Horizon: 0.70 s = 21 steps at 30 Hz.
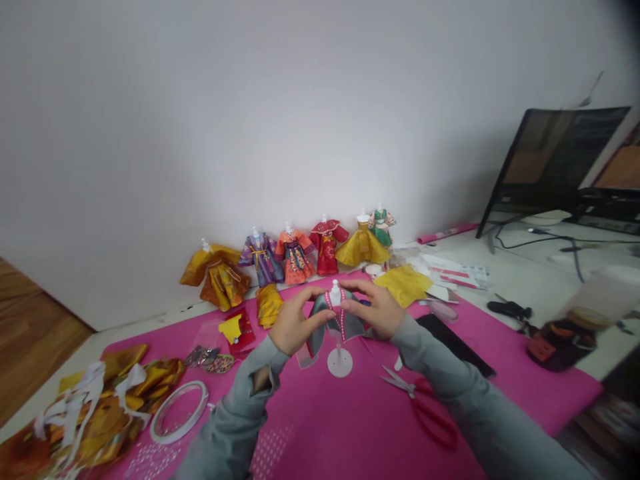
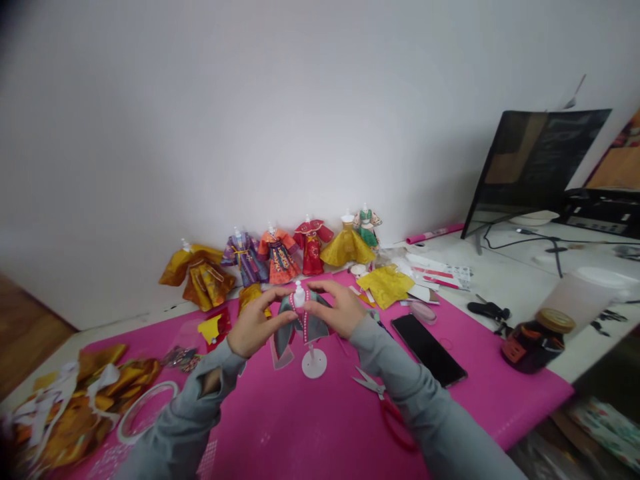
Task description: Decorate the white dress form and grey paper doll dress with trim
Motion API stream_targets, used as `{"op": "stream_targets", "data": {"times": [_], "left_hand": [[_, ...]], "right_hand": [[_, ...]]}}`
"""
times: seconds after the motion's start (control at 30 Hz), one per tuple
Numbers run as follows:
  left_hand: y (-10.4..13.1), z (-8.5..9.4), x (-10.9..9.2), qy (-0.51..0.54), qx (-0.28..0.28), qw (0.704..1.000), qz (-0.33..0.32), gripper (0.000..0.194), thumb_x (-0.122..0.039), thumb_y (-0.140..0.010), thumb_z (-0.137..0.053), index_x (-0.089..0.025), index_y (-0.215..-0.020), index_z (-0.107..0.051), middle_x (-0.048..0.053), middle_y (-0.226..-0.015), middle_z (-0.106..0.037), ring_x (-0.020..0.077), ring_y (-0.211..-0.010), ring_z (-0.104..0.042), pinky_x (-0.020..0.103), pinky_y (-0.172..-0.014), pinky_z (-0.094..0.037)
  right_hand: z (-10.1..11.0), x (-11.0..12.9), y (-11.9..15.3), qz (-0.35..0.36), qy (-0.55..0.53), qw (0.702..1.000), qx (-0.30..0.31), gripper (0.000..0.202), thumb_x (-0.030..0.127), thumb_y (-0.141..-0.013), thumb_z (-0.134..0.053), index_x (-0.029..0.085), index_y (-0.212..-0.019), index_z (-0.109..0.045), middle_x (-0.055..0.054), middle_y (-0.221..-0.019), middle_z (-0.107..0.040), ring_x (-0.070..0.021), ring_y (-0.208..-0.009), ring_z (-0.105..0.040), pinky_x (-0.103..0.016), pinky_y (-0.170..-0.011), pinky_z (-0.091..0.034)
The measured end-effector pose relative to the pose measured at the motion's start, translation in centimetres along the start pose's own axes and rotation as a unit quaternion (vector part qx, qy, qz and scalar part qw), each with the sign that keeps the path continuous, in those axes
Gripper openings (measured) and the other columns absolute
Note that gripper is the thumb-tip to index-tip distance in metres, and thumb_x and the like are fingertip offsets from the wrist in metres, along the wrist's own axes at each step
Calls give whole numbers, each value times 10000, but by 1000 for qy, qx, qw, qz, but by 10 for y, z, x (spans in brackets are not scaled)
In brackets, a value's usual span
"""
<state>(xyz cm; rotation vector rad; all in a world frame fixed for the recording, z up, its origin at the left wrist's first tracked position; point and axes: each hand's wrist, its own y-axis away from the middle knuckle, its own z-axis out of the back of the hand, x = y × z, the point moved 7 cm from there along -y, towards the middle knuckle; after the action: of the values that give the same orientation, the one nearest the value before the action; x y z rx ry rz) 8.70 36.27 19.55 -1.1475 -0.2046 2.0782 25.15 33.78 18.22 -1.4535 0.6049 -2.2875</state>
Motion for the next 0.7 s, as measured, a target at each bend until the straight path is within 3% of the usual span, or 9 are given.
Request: {"op": "stream_targets", "data": {"times": [0.1, 0.37, 0.7], "left_hand": [[-1, 1, -2, -16, -2, 1000, 0, 396, -300, -747, -757, -170, -1096, -624, 90, -1044, -712, 257, -981, -646, 412, -894, -488], [-3, -1, -9, -62, 2, 998, -8, 501, -235, -674, -819, -161, -1113, -587, 108, -1106, -697, 273, -1038, -642, 412, -908, -489], [-3, -12, -9, -88, 8, 996, -33, 478, -140, -717, -740, -152, -1148, -534, 95, -1115, -657, 269, -1040, -622, 457, -898, -481]], "right_hand": [[-3, 2, -4, 18, 20, 999, 36, 464, 444, -760, -734, 153, -1114, -665, -105, -1071, -723, -253, -996, -668, -443, -890, -509], [-2, 4, -10, 81, 99, 987, 95, 483, 421, -778, -740, 159, -1169, -630, -102, -1113, -699, -244, -1014, -654, -456, -895, -505], [-3, 8, -7, 147, 163, 969, 114, 535, 196, -732, -731, 168, -1245, -582, -144, -1191, -664, -295, -1089, -613, -466, -926, -475]]}}
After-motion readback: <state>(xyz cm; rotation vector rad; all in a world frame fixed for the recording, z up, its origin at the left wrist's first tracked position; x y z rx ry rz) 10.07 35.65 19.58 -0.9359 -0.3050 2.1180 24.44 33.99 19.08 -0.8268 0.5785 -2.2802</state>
